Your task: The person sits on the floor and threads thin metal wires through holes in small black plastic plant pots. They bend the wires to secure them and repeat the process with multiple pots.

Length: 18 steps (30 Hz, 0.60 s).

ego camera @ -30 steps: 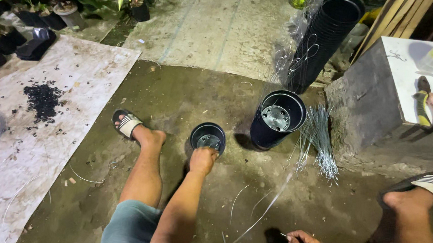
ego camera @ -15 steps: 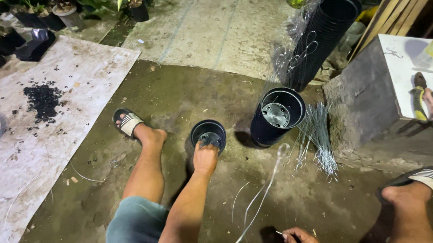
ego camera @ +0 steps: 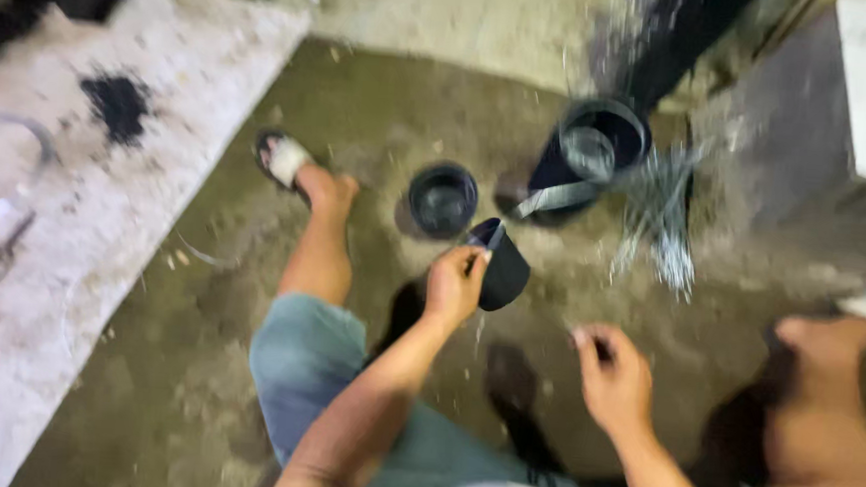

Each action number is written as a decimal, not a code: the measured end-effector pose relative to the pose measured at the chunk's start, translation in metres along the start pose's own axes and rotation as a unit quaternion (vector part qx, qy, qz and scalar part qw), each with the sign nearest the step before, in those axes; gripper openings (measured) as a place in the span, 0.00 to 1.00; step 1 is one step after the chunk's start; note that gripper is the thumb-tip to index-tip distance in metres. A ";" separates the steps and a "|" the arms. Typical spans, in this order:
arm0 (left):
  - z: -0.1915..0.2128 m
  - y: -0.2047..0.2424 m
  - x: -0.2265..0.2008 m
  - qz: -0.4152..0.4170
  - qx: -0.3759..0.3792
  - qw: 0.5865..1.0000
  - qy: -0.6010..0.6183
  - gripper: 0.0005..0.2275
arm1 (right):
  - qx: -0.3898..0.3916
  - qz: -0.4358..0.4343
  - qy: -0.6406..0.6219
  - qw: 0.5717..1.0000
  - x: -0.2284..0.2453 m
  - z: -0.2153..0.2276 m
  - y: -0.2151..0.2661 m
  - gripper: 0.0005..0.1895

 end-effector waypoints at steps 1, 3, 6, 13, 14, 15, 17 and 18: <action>-0.009 0.013 0.002 0.103 0.031 0.991 0.076 0.08 | -0.007 0.005 -0.036 0.999 0.015 0.000 -0.003 0.07; -0.016 0.035 0.002 0.100 0.063 0.979 0.169 0.08 | -0.012 0.009 -0.057 0.998 0.038 -0.008 -0.014 0.07; -0.021 0.056 -0.007 0.112 0.096 0.962 0.229 0.08 | -0.010 0.084 -0.065 0.994 0.066 -0.008 -0.011 0.05; -0.013 0.083 -0.032 0.150 0.156 0.934 0.285 0.09 | 0.022 0.102 -0.019 0.994 0.081 -0.004 -0.007 0.03; -0.012 0.082 -0.034 0.141 0.160 0.935 0.282 0.10 | 0.027 0.099 -0.014 0.995 0.081 -0.003 -0.008 0.03; -0.012 0.083 -0.035 0.135 0.165 0.936 0.278 0.10 | 0.027 0.108 -0.010 0.994 0.080 -0.002 -0.006 0.03; -0.012 0.085 -0.036 0.129 0.171 0.939 0.271 0.11 | 0.026 0.128 -0.004 0.991 0.081 0.000 -0.003 0.03; -0.012 0.085 -0.036 0.130 0.170 0.940 0.266 0.11 | 0.032 0.123 -0.004 0.992 0.081 0.000 -0.003 0.03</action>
Point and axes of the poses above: each hand's wrist, its own y-axis away from the middle knuckle, its own z-axis out of the back of the hand, x = y × z, the point moved 2 cm from there along -y, towards the middle knuckle, and after that the axes turned 1 degree about y, right-handed, at the moved point
